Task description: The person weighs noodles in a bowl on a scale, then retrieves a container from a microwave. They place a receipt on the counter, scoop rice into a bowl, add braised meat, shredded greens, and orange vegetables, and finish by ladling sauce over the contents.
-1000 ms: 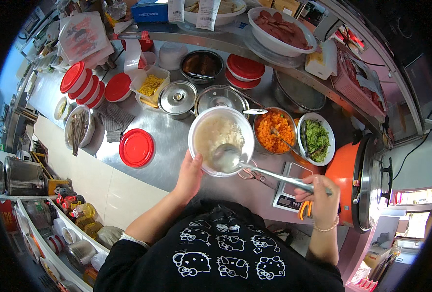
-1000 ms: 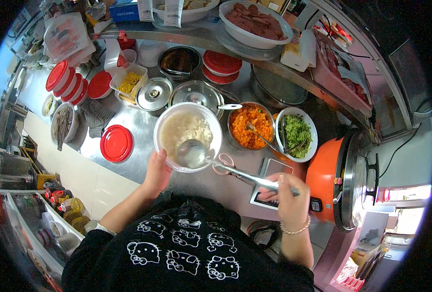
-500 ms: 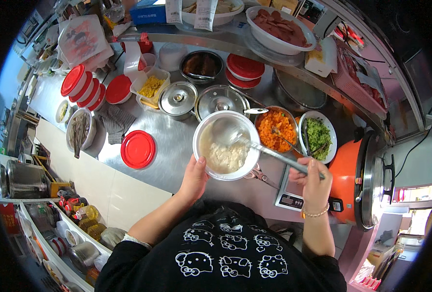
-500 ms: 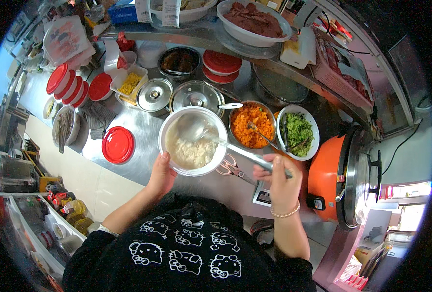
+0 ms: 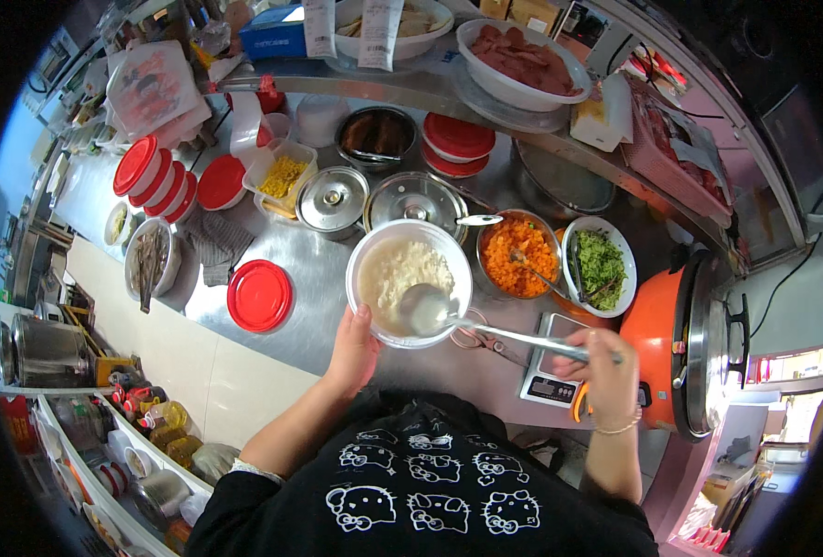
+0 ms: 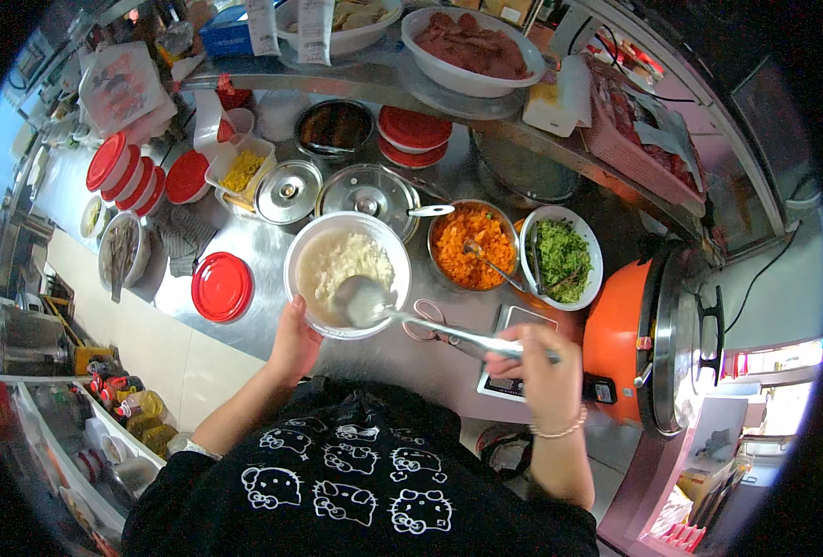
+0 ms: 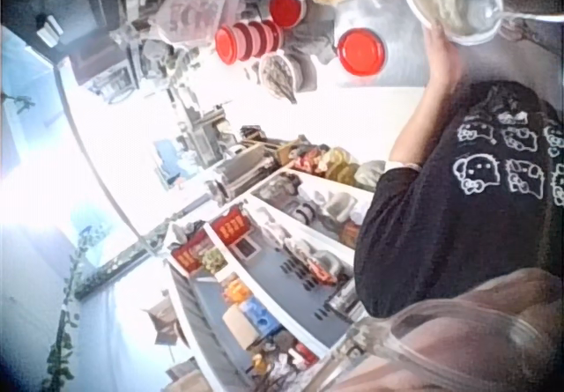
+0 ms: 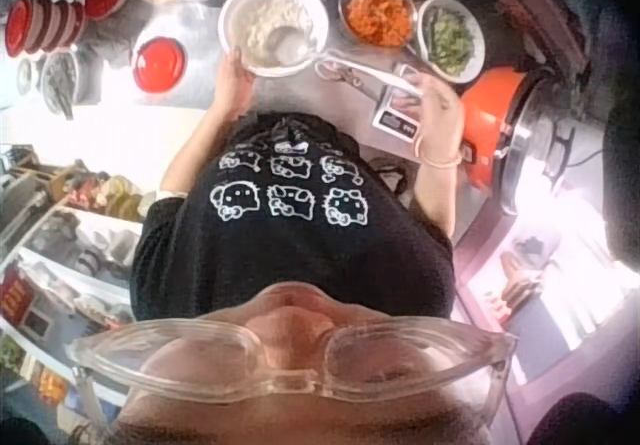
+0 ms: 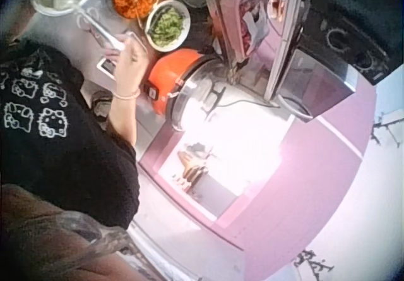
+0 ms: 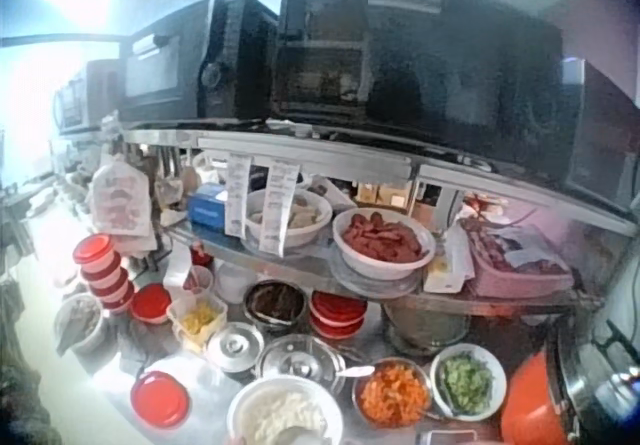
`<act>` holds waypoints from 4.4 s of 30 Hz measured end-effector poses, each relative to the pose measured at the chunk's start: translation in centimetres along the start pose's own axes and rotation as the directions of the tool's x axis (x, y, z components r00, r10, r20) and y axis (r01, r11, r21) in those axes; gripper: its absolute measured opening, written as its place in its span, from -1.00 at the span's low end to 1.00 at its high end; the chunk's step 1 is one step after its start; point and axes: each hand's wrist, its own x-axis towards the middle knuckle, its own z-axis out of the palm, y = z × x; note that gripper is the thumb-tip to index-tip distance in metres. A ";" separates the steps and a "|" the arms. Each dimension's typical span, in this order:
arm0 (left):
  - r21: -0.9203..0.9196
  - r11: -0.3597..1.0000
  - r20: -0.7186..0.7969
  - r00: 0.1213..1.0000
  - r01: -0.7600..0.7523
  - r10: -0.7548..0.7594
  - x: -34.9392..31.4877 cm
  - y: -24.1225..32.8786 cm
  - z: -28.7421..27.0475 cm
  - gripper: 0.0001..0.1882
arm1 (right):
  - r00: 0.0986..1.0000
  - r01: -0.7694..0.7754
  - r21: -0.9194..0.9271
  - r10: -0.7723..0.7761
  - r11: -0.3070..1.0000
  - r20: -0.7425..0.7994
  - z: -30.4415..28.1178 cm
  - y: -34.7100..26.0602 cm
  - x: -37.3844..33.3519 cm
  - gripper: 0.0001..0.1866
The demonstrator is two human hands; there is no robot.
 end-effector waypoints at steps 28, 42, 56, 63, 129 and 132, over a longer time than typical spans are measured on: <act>-0.101 0.991 -0.040 0.995 0.090 -0.094 0.7 1.1 0.2 -0.42 | 0.985 0.173 0.698 -0.136 0.695 -0.109 -3.1 6.8 4.3 -0.70; -0.145 0.986 -0.204 0.973 0.082 -0.111 -3.4 2.0 -6.2 -0.40 | 0.852 0.437 -0.004 -0.416 0.899 -0.317 -3.3 9.2 25.9 -0.57; -0.184 0.982 -0.070 0.996 0.047 -0.061 -3.6 3.9 -14.3 -0.39 | 0.662 0.685 -0.349 -0.746 0.639 -0.065 12.3 11.1 8.6 -0.80; -0.148 0.965 0.029 0.977 0.215 -0.213 -2.2 8.2 -17.7 -0.43 | 0.965 0.235 0.093 -0.220 0.968 -0.143 21.6 13.9 3.1 -0.83; 0.274 0.841 -0.031 0.878 0.466 -0.477 10.5 13.0 -26.7 -0.76 | 0.964 0.250 -0.887 -0.184 0.389 0.191 34.0 -5.9 33.2 -0.60; 0.277 0.852 0.000 0.887 0.444 -0.462 10.5 13.0 -26.6 -0.77 | 0.946 0.252 -0.889 -0.292 0.383 0.142 35.2 -5.2 32.5 -0.64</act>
